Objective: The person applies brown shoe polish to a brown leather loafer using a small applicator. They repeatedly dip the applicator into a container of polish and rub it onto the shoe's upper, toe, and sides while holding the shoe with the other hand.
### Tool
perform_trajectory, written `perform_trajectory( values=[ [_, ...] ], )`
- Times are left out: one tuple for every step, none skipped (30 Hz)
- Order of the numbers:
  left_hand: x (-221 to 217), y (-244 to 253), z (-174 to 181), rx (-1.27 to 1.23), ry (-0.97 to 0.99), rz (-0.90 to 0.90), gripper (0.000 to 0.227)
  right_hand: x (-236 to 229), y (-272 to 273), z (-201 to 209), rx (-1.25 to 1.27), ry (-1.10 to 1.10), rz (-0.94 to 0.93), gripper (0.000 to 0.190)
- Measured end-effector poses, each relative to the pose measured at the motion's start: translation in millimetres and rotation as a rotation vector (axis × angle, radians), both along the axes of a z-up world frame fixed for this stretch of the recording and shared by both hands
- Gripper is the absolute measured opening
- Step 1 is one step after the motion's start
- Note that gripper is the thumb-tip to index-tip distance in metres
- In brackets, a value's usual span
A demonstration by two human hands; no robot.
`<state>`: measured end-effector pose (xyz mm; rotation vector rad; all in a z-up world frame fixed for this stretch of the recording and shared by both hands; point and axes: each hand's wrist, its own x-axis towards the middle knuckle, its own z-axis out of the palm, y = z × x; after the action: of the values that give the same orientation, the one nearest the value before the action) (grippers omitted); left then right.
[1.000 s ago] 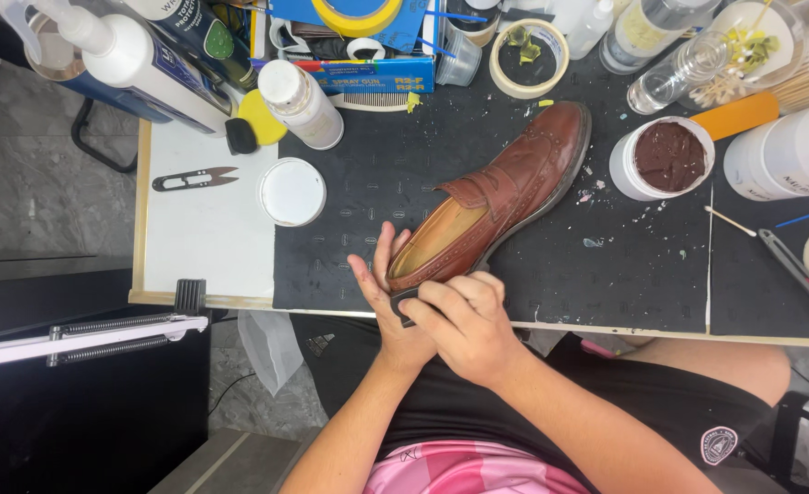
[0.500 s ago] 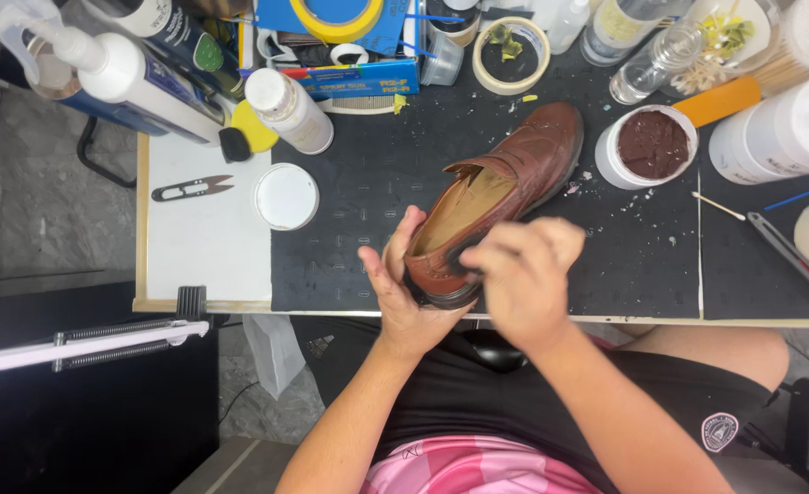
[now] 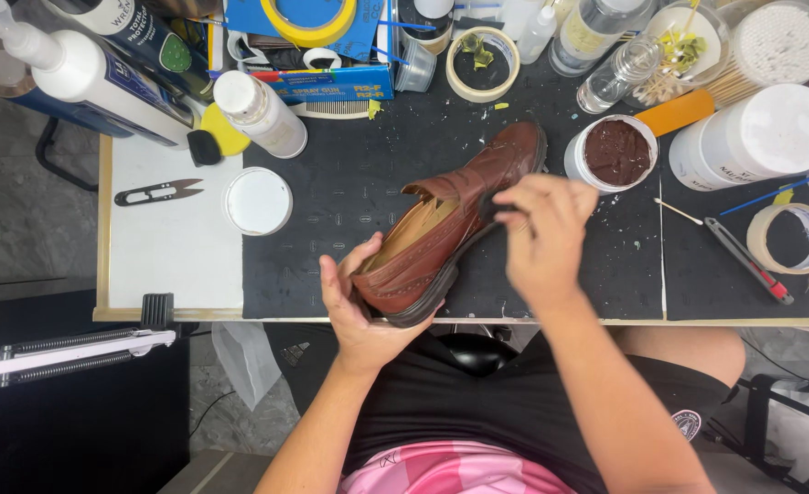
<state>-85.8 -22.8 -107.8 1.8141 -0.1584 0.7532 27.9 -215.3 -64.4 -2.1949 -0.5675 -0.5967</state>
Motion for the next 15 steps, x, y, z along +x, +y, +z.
perform_trajectory(
  values=[
    [-4,3,-1,-0.017,0.025,-0.011,0.142,9,-8,1,-0.036,-0.028,0.007,0.022],
    [-7,5,-2,-0.034,0.049,-0.022,0.142,17,-16,3,-0.073,-0.056,0.013,0.024],
    [-10,7,-3,-0.063,0.073,-0.026,0.142,21,-22,5,-0.109,-0.079,0.018,0.026],
    [-13,9,-4,-0.092,0.096,-0.029,0.142,22,-24,6,-0.109,-0.066,0.047,0.025],
    [-15,10,-4,-0.122,0.117,-0.033,0.143,24,-25,8,-0.110,-0.055,0.076,0.024],
    [-17,11,-4,-0.140,0.140,-0.035,0.143,24,-25,10,-0.111,-0.044,0.104,0.023],
    [-18,11,-4,-0.157,0.157,-0.035,0.142,22,-20,11,-0.118,-0.074,0.152,0.023],
    [-17,12,-4,-0.175,0.174,-0.035,0.142,14,-11,11,-0.124,-0.104,0.199,0.023],
    [-16,13,-5,-0.197,0.181,-0.039,0.142,6,-3,11,-0.130,-0.130,0.249,0.023],
    [-16,13,-6,-0.218,0.188,-0.042,0.142,-2,4,11,-0.144,-0.138,0.297,0.024],
    [-18,14,-7,-0.239,0.197,-0.043,0.142,-11,11,12,-0.156,-0.144,0.348,0.024],
    [-19,14,-8,-0.229,0.202,-0.038,0.142,-16,14,12,-0.167,-0.150,0.399,0.025],
    [-19,16,-9,-0.217,0.205,-0.036,0.142,-15,13,13,-0.195,-0.156,0.354,0.024],
    [-18,17,-10,-0.205,0.208,-0.034,0.143,-13,11,14,-0.224,-0.162,0.309,0.022],
    [-17,18,-11,-0.173,0.198,-0.029,0.143,-10,7,15,-0.252,-0.168,0.264,0.021]
  ],
)
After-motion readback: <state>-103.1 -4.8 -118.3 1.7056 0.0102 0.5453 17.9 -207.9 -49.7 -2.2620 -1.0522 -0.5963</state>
